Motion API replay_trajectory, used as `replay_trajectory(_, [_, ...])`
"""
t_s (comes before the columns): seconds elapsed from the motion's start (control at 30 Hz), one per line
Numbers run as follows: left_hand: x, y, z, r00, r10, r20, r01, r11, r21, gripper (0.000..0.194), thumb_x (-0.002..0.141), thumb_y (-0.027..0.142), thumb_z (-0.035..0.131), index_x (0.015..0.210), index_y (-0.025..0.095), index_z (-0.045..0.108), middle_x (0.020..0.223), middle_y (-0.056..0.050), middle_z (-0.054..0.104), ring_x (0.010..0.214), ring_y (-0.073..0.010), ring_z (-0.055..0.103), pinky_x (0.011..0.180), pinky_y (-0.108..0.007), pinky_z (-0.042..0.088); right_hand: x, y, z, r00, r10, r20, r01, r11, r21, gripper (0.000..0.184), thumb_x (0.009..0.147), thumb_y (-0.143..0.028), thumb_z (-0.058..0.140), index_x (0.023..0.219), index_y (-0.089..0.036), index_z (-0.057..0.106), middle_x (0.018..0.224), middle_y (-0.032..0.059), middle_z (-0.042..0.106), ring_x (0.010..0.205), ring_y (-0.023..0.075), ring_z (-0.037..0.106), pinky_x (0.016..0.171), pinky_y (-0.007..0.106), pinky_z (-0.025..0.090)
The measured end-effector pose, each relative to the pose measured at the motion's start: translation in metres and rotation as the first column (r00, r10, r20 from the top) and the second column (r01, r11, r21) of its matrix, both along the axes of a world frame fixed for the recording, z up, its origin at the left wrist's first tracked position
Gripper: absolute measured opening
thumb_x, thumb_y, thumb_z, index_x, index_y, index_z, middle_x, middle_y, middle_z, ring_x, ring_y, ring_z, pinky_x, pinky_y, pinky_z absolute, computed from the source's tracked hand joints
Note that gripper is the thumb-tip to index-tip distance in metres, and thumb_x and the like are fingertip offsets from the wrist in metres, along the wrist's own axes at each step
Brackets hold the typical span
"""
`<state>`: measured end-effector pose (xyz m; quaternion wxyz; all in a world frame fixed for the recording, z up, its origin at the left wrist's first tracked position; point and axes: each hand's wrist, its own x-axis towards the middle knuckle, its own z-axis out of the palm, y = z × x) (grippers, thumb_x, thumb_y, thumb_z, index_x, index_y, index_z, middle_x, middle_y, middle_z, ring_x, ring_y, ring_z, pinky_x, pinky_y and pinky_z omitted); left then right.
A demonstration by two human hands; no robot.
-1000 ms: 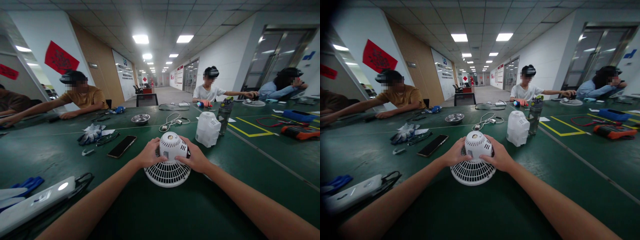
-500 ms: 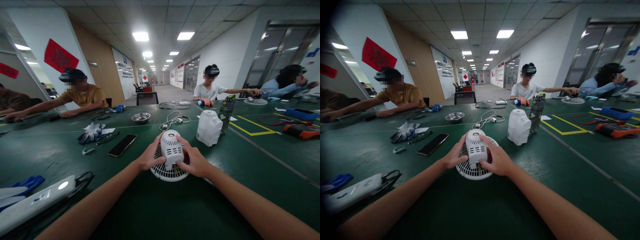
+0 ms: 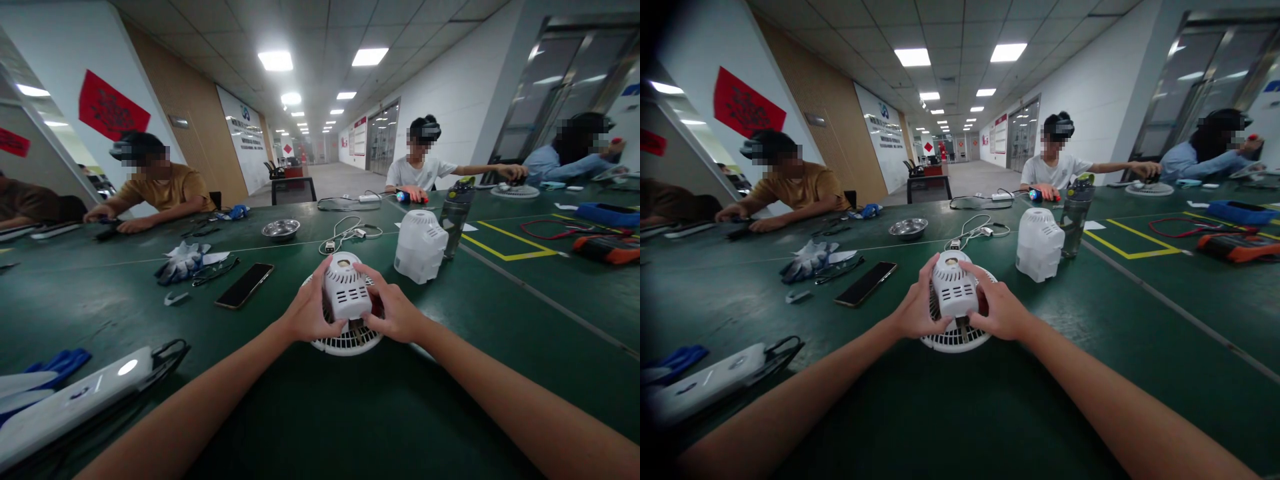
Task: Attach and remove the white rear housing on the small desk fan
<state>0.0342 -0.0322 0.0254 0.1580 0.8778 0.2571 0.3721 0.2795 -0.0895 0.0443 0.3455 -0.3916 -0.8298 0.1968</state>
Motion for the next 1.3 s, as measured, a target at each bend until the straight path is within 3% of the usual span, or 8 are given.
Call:
replay_trajectory(0.33, [-0.01, 0.005, -0.006, 0.998, -0.034, -0.054, 0.032, 0.999, -0.034, 0.13, 0.071, 0.053, 0.083, 0.163, 0.024, -0.004, 0.163, -0.023, 0.031, 0.14, -0.0455, 0.044, 0.116, -0.063, 0.035, -0.001, 0.002, 0.001, 0.999, 0.025, -0.032, -0.026, 0.999, -0.042, 0.09, 0.08, -0.03, 0.067, 0.157, -0.028, 0.02, 0.105, 0.0064, 0.072, 0.079, 0.0219, 0.067, 0.074, 0.04, 0.055])
replay_trajectory(0.6, [-0.02, 0.017, -0.022, 0.996, -0.051, 0.073, 0.057, 0.995, -0.077, 0.11, 0.081, 0.064, 0.07, 0.164, 0.022, 0.011, 0.161, -0.02, 0.038, 0.14, -0.0404, 0.047, 0.118, -0.058, 0.034, -0.002, 0.004, -0.003, 0.989, -0.107, 0.103, 0.103, 0.994, 0.044, 0.105, 0.078, -0.047, 0.079, 0.161, -0.029, 0.017, 0.11, 0.0101, 0.07, 0.083, 0.0265, 0.068, 0.081, 0.049, 0.056])
replay_trajectory(0.73, [-0.025, 0.03, -0.022, 0.977, 0.137, 0.16, -0.094, 0.963, -0.254, 0.068, 0.098, 0.057, 0.047, 0.155, 0.02, 0.036, 0.147, -0.016, 0.056, 0.134, -0.0316, 0.054, 0.116, -0.051, 0.037, 0.007, 0.009, -0.006, 0.987, -0.107, 0.121, 0.091, 0.987, 0.13, 0.102, 0.079, -0.045, 0.076, 0.162, -0.028, 0.019, 0.133, 0.0154, 0.062, 0.103, 0.0316, 0.066, 0.094, 0.053, 0.052])
replay_trajectory(0.83, [-0.03, 0.044, -0.026, 0.9, 0.415, 0.132, -0.33, 0.847, -0.416, 0.053, 0.099, 0.051, 0.047, 0.137, 0.017, 0.056, 0.141, -0.015, 0.061, 0.132, -0.0298, 0.057, 0.113, -0.048, 0.041, 0.019, 0.015, -0.005, 0.99, -0.092, 0.107, 0.075, 0.984, 0.159, 0.098, 0.08, -0.038, 0.071, 0.162, -0.026, 0.019, 0.14, 0.0166, 0.058, 0.111, 0.0343, 0.063, 0.098, 0.057, 0.049])
replay_trajectory(0.87, [-0.032, 0.048, -0.027, 0.894, 0.436, 0.102, -0.349, 0.822, -0.45, 0.049, 0.097, 0.05, 0.05, 0.131, 0.017, 0.06, 0.136, -0.015, 0.064, 0.126, -0.029, 0.061, 0.11, -0.046, 0.044, 0.022, 0.017, -0.005, 0.992, -0.089, 0.089, 0.074, 0.984, 0.163, 0.094, 0.081, -0.036, 0.068, 0.161, -0.025, 0.02, 0.139, 0.0164, 0.058, 0.111, 0.0345, 0.063, 0.099, 0.058, 0.049])
replay_trajectory(1.03, [-0.035, 0.055, -0.031, 0.924, 0.367, 0.106, -0.266, 0.817, -0.511, 0.044, 0.096, 0.044, 0.052, 0.131, 0.018, 0.06, 0.126, -0.011, 0.07, 0.114, -0.0246, 0.067, 0.102, -0.04, 0.05, 0.029, 0.021, -0.005, 0.999, -0.05, -0.021, 0.052, 0.992, 0.114, 0.084, 0.088, -0.043, 0.058, 0.161, -0.023, 0.02, 0.131, 0.0152, 0.062, 0.11, 0.0351, 0.063, 0.099, 0.06, 0.047])
replay_trajectory(1.17, [-0.035, 0.052, -0.029, 0.927, 0.359, 0.11, -0.243, 0.797, -0.553, 0.047, 0.096, 0.046, 0.054, 0.134, 0.017, 0.058, 0.124, -0.013, 0.07, 0.111, -0.0254, 0.068, 0.1, -0.041, 0.051, 0.02, 0.016, -0.005, 0.995, -0.097, 0.007, 0.097, 0.995, 0.029, 0.101, 0.082, -0.055, 0.072, 0.161, -0.026, 0.017, 0.141, 0.0174, 0.056, 0.123, 0.0392, 0.058, 0.106, 0.06, 0.044])
replay_trajectory(1.3, [-0.034, 0.051, -0.028, 0.925, 0.362, 0.12, -0.24, 0.796, -0.555, 0.048, 0.095, 0.048, 0.055, 0.134, 0.018, 0.058, 0.122, -0.012, 0.07, 0.108, -0.0257, 0.068, 0.097, -0.041, 0.051, 0.007, 0.011, -0.003, 0.979, -0.202, 0.017, 0.202, 0.979, 0.004, 0.114, 0.074, -0.05, 0.081, 0.161, -0.026, 0.013, 0.144, 0.0183, 0.053, 0.129, 0.0405, 0.055, 0.109, 0.061, 0.042])
